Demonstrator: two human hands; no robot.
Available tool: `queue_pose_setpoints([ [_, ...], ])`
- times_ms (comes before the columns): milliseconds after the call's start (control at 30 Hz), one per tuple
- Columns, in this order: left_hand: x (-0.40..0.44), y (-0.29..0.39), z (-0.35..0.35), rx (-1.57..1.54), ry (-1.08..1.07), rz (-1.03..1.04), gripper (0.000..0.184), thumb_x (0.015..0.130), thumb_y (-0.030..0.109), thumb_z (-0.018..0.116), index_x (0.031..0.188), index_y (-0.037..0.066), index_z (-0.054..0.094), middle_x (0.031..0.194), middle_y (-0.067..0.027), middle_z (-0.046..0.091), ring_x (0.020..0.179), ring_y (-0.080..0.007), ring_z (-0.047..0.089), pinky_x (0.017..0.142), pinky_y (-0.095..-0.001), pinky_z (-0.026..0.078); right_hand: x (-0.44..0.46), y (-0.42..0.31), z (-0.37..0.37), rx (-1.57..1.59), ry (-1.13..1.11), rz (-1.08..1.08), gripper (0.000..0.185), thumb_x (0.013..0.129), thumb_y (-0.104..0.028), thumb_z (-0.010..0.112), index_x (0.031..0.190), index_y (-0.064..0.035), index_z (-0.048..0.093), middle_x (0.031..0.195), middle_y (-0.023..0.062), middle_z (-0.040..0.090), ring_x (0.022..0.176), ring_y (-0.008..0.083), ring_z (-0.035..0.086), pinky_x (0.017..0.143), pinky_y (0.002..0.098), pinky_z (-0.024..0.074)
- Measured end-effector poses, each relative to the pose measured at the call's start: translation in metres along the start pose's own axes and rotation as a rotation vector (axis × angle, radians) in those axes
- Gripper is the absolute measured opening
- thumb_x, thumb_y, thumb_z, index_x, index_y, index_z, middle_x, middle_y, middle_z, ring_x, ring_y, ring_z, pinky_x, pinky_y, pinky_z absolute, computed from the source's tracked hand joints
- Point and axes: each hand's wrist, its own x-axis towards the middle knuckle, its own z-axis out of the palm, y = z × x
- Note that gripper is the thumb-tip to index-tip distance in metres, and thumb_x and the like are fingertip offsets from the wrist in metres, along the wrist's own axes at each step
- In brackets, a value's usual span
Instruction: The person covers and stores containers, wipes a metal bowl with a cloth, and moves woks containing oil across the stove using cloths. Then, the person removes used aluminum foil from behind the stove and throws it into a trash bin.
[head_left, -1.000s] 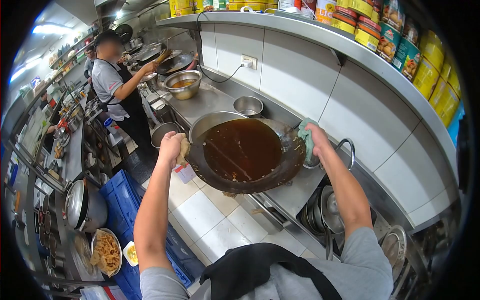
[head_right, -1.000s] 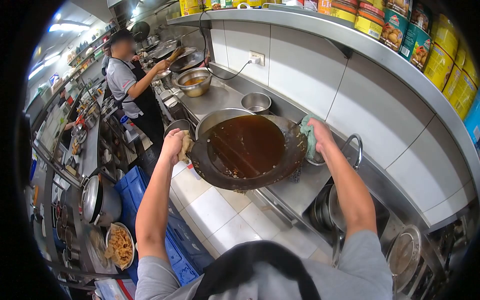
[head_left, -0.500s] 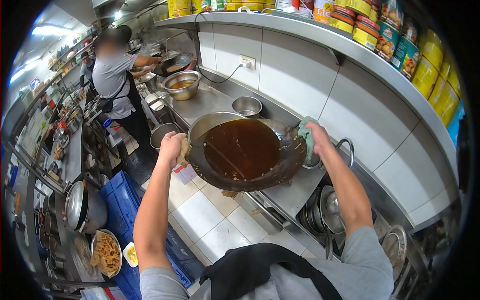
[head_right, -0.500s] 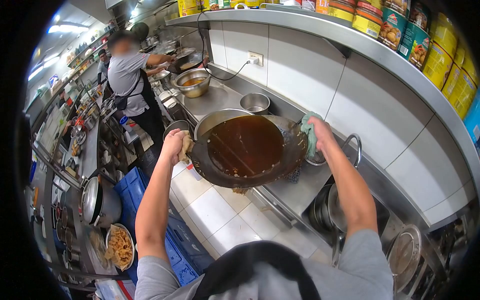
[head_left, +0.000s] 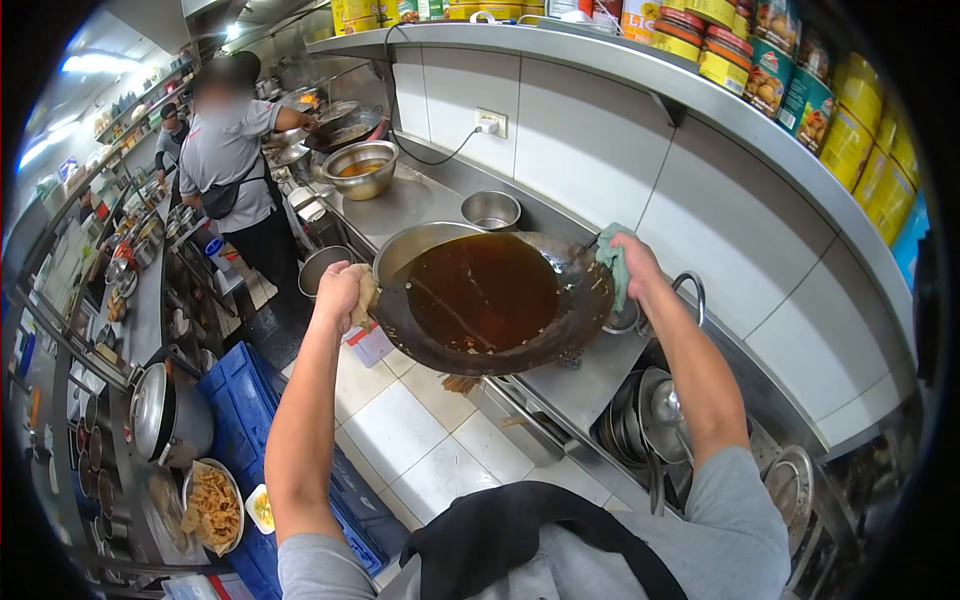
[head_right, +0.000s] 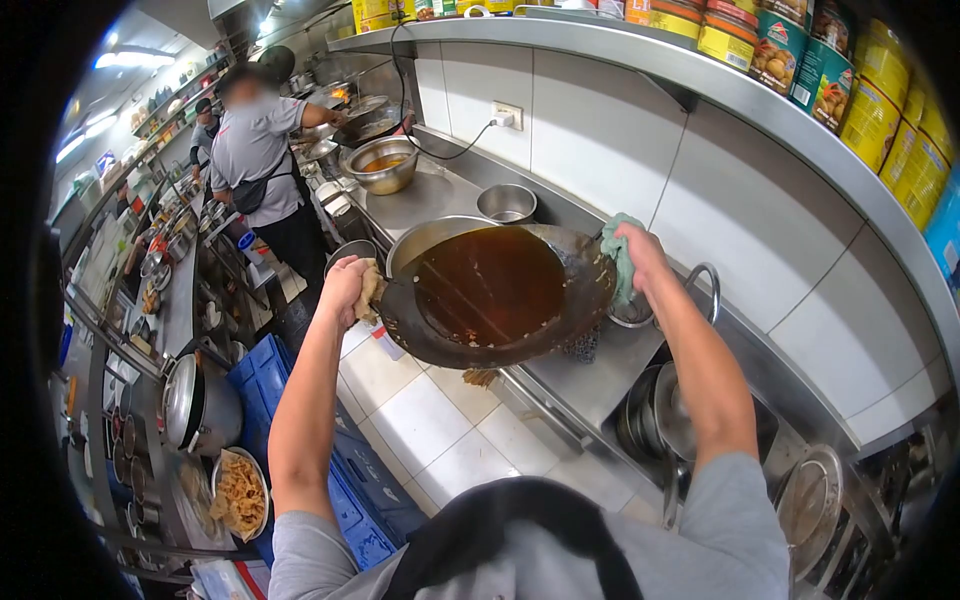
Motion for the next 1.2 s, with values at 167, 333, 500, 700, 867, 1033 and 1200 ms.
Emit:
queue_pose_setpoints([
  [167,-0.002,0.001,0.0,-0.009,-0.002,-0.003,0.05,0.09,0.012,0.051,0.136,-0.005,0.04,0.107,-0.0182,0.062,0.083,-0.0248,0.065,0.071,-0.0374,0.055,-0.01,-0.008,0.006,-0.005,0.025,0.034,0.024,0.075,-0.017,0.059,0.09,0.001,0.064,0.081,0.0117,0.065,0.071,0.0251,0.063,0.066,0.0418,0.0524],
  [333,0.002,-0.001,-0.003,0.009,-0.003,0.01,0.047,0.091,0.012,0.05,0.134,-0.005,0.042,0.105,-0.0175,0.062,0.081,-0.0243,0.065,0.069,-0.0373,0.055,-0.011,-0.011,0.005,0.003,0.013,0.048,0.024,0.076,-0.018,0.059,0.09,0.0003,0.064,0.081,0.0115,0.065,0.071,0.0254,0.063,0.067,0.0426,0.0525],
  [500,-0.003,0.004,-0.007,0.018,-0.052,-0.029,0.059,0.088,0.013,0.057,0.138,-0.01,0.035,0.116,-0.0228,0.059,0.097,-0.0253,0.063,0.081,-0.0356,0.053,-0.011,-0.012,0.004,0.013,0.022,0.056,0.024,0.076,-0.019,0.06,0.091,-0.0006,0.064,0.082,0.0113,0.064,0.073,0.025,0.062,0.069,0.0425,0.0521],
  [700,-0.014,0.01,-0.003,0.006,-0.036,-0.014,0.059,0.088,0.013,0.056,0.138,-0.01,0.034,0.116,-0.0234,0.058,0.097,-0.026,0.063,0.081,-0.0361,0.053,-0.011,-0.014,0.003,-0.004,0.022,0.03,0.023,0.076,-0.018,0.06,0.091,-0.0008,0.064,0.082,0.0113,0.064,0.074,0.0248,0.062,0.07,0.0424,0.0522],
  [867,-0.013,0.01,-0.004,-0.006,-0.049,-0.019,0.058,0.088,0.012,0.056,0.137,-0.01,0.035,0.115,-0.0225,0.059,0.096,-0.0252,0.063,0.079,-0.036,0.053,-0.009,-0.016,0.002,0.023,-0.001,0.021,0.023,0.076,-0.018,0.06,0.089,-0.0003,0.064,0.082,0.0115,0.064,0.072,0.025,0.062,0.068,0.0424,0.0522],
  [1033,-0.013,0.013,-0.003,0.011,-0.059,-0.024,0.056,0.088,0.013,0.056,0.136,-0.01,0.037,0.111,-0.0207,0.06,0.092,-0.0242,0.063,0.077,-0.0355,0.054,-0.014,-0.021,0.003,0.028,0.0,0.029,0.023,0.076,-0.019,0.061,0.089,0.0001,0.063,0.081,0.0114,0.064,0.07,0.0253,0.062,0.066,0.0421,0.0523],
  [1200,-0.009,0.011,-0.005,0.011,-0.099,-0.013,0.053,0.088,0.013,0.056,0.134,-0.01,0.04,0.108,-0.0195,0.061,0.088,-0.0236,0.064,0.074,-0.0361,0.054,-0.015,-0.022,0.003,0.02,0.014,0.015,0.022,0.076,-0.018,0.06,0.088,0.0,0.063,0.079,0.0109,0.064,0.07,0.0251,0.063,0.065,0.0413,0.0526],
])
